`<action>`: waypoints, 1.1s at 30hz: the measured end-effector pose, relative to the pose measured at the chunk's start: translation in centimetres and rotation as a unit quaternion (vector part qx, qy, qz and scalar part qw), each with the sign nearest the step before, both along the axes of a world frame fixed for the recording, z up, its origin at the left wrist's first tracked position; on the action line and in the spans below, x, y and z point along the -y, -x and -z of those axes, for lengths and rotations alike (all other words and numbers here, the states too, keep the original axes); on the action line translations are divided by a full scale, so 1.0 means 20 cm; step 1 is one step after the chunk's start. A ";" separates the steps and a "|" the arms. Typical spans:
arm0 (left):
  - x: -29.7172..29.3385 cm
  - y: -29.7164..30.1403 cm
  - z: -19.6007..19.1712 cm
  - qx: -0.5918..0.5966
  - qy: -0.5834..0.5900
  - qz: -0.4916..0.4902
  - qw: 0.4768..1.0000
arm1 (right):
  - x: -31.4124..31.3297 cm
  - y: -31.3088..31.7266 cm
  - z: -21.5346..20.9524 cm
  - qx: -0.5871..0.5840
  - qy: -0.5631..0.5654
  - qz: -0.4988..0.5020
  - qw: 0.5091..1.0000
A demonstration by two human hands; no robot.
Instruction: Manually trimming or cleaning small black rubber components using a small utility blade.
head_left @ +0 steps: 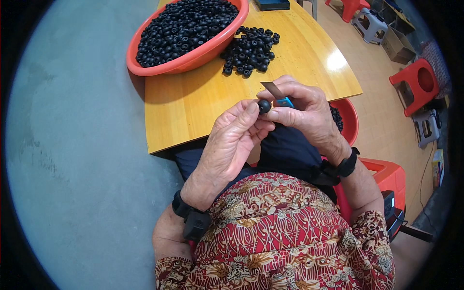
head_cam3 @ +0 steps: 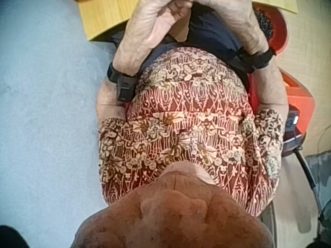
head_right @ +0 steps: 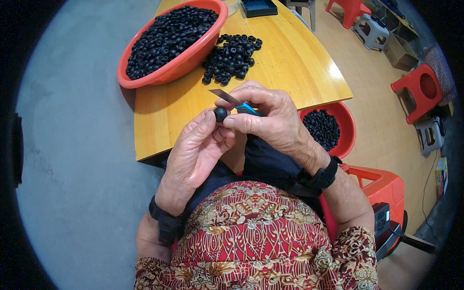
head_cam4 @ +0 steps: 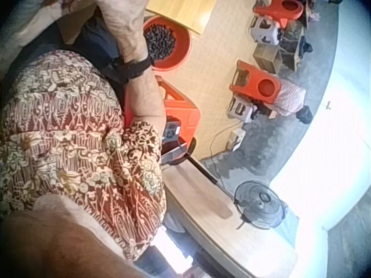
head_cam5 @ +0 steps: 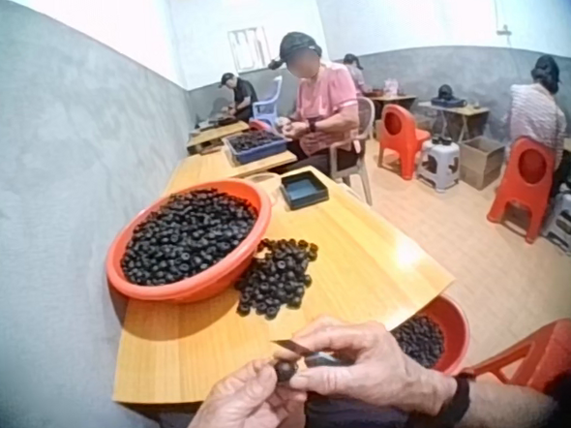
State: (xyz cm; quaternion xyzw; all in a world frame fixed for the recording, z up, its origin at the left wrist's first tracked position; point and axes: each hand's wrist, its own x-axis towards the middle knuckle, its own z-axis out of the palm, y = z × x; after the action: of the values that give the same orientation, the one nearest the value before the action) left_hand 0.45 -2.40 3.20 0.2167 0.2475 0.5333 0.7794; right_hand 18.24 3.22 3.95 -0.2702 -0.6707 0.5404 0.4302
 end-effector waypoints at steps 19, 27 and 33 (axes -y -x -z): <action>-0.01 -0.01 -0.01 -0.065 0.004 -0.067 0.996 | 0.03 0.02 0.01 0.094 -0.107 0.080 0.987; -0.01 0.00 0.05 -0.013 0.022 -0.051 0.998 | -0.01 0.01 0.03 0.069 -0.156 0.005 0.985; 0.00 0.00 0.04 -0.020 0.034 -0.047 0.998 | 0.02 0.01 -0.01 0.112 -0.114 0.012 0.987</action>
State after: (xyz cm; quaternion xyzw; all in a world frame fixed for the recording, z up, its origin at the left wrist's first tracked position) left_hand 0.47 -2.42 2.38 0.1884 0.2907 0.5565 0.7552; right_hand 18.06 2.92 4.12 -0.2860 -0.7685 0.4217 0.3870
